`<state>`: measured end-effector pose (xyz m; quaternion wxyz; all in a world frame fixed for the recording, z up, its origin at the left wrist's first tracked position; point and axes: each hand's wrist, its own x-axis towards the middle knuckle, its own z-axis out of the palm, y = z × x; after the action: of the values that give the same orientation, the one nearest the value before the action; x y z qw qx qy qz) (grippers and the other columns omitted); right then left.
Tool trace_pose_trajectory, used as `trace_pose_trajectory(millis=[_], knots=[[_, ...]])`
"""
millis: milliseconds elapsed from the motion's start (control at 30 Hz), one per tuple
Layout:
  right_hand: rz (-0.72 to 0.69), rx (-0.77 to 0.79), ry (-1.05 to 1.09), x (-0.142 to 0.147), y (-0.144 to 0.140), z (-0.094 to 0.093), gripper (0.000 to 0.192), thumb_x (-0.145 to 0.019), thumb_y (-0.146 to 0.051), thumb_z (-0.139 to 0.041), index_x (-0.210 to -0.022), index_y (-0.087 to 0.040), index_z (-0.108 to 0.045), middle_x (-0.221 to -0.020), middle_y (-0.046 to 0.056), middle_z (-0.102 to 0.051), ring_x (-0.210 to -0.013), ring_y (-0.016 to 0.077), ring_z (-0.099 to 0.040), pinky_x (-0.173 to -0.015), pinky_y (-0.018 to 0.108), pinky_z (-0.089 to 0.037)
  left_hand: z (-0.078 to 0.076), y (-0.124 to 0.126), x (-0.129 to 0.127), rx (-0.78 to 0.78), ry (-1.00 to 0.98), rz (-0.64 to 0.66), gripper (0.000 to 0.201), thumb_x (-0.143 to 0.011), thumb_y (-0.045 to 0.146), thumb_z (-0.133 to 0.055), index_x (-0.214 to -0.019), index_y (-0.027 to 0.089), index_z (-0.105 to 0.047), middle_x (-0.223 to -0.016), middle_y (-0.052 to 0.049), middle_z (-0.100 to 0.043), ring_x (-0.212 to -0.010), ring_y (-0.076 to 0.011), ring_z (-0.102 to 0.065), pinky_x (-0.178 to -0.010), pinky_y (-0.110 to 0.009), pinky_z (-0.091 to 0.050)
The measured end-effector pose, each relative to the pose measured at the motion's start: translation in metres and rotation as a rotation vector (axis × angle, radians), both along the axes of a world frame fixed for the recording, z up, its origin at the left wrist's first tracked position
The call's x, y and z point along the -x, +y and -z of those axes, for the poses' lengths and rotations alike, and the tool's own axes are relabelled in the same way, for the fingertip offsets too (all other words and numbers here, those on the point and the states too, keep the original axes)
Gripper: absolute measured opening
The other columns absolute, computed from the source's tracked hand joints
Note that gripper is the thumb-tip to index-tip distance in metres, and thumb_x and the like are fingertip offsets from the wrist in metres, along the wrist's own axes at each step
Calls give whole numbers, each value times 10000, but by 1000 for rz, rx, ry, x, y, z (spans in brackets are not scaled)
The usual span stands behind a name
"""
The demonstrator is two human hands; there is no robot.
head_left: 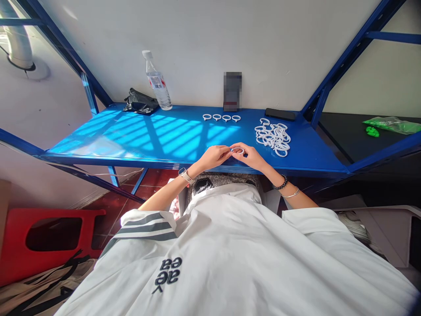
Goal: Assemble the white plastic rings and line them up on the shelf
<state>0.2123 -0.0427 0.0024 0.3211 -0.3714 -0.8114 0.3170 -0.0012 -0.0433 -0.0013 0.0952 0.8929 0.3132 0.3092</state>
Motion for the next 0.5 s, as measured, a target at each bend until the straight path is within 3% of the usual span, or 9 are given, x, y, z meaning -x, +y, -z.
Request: trace_pose_trajectory(millis=[333, 500], knots=[[-27, -20, 39, 0, 1, 3, 448, -867, -523, -616, -1198, -224, -575, -942, 55, -681, -757, 184, -627, -650, 307, -529, 1, 1, 0, -22, -36, -8, 497, -1044, 494, -285, -830, 163, -588, -732, -57, -633, -596, -135, -529, -565, -249, -325], [-58, -24, 61, -1, 2, 5, 450, -863, -505, -636, -1215, -234, -571, -950, 50, -686, -804, 194, -638, -648, 298, -522, 1, 1, 1, -27, -31, -3, 482, -1048, 458, -288, -834, 162, -603, -735, -56, -647, -599, -129, -542, -567, -245, -333]])
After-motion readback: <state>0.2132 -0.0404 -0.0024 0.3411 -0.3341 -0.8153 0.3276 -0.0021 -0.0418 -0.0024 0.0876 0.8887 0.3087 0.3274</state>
